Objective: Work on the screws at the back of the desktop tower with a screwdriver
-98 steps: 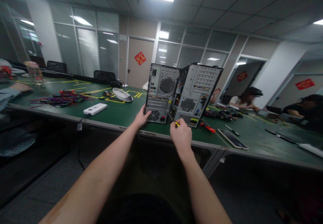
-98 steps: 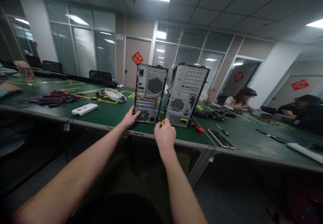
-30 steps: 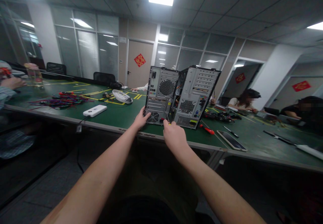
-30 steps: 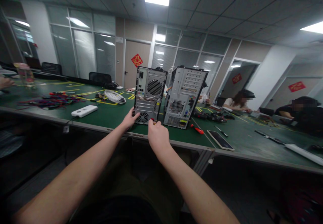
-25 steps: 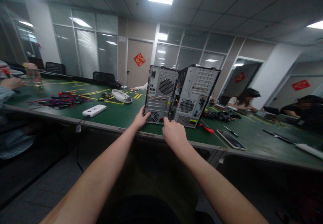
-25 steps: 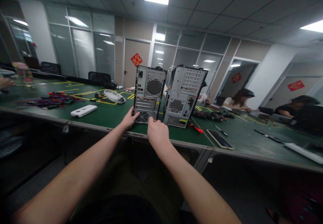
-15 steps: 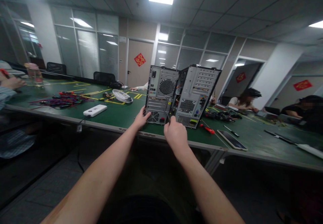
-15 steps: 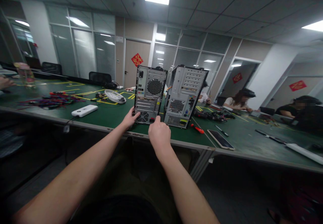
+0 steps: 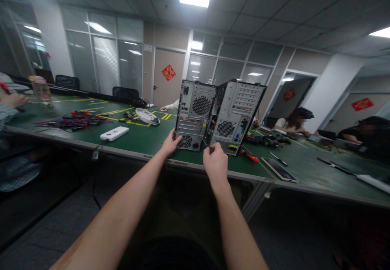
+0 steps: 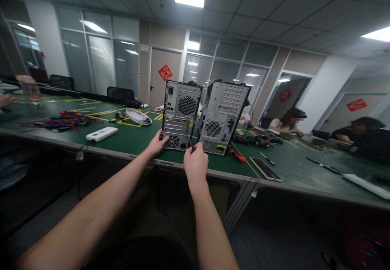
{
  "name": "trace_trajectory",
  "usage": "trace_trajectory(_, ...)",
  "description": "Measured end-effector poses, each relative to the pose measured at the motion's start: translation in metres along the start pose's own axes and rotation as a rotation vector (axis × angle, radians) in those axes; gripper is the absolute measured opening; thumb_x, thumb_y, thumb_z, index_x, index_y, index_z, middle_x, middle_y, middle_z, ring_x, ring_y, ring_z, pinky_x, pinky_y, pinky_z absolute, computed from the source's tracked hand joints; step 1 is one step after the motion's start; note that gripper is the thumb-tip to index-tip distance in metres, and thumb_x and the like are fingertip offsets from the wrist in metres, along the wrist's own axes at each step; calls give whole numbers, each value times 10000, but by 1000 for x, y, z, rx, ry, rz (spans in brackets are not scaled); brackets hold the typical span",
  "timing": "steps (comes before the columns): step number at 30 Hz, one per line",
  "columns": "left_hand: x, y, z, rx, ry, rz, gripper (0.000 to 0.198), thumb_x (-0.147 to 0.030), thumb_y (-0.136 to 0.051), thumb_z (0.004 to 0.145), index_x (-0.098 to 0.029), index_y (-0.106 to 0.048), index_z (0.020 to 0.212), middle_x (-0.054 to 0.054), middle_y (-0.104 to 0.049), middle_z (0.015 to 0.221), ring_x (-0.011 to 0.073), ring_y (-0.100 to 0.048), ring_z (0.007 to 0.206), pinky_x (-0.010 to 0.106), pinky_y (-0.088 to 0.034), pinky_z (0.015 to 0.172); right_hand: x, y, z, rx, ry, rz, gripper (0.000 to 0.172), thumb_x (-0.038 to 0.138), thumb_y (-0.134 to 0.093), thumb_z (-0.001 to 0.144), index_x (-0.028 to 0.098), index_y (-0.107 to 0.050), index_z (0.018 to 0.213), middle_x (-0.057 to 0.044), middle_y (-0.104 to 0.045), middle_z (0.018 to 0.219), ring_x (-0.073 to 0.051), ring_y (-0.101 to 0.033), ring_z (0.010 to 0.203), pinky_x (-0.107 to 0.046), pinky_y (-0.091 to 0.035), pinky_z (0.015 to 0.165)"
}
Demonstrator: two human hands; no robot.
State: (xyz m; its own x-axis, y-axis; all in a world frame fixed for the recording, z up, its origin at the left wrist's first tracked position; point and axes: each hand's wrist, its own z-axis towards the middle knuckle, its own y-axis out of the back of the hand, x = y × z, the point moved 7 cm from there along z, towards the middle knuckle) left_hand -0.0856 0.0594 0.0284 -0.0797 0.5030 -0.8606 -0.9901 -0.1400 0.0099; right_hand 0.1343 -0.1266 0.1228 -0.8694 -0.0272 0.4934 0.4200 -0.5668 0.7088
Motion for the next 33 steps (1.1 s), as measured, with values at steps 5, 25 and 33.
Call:
trace_trajectory(5, -2, -1, -1, -5, 11, 16, 730, -369, -685, 891, -221, -388, 1541, 112, -567, 1487, 237, -582, 1325, 395, -402, 1161, 4, -3, -3, 13, 193, -184, 192, 176, -578, 911, 149, -580, 1100, -122, -601, 1113, -207, -660, 899, -276, -473, 775)
trace_trajectory(25, -3, 2, -2, -4, -28, 2, 714, -381, -695, 884, -238, -415, 1526, 113, -593, 1457, 259, -609, 1290, 426, -427, 1139, 53, -23, -20, 393, 1026, -879, 280, 23, -432, 932, 29, -680, 1063, -239, -722, 947, -290, -735, 911, -327, -560, 679)
trace_trajectory(33, 0, 0, 1, 0, -11, -22, 717, -341, -678, 887, -209, -394, 1532, 121, -599, 1447, 234, -605, 1295, 385, -439, 1129, 55, -18, -9, 383, 985, -796, 251, 65, -440, 948, 50, -674, 1038, -228, -739, 926, -300, -756, 889, -353, -576, 708)
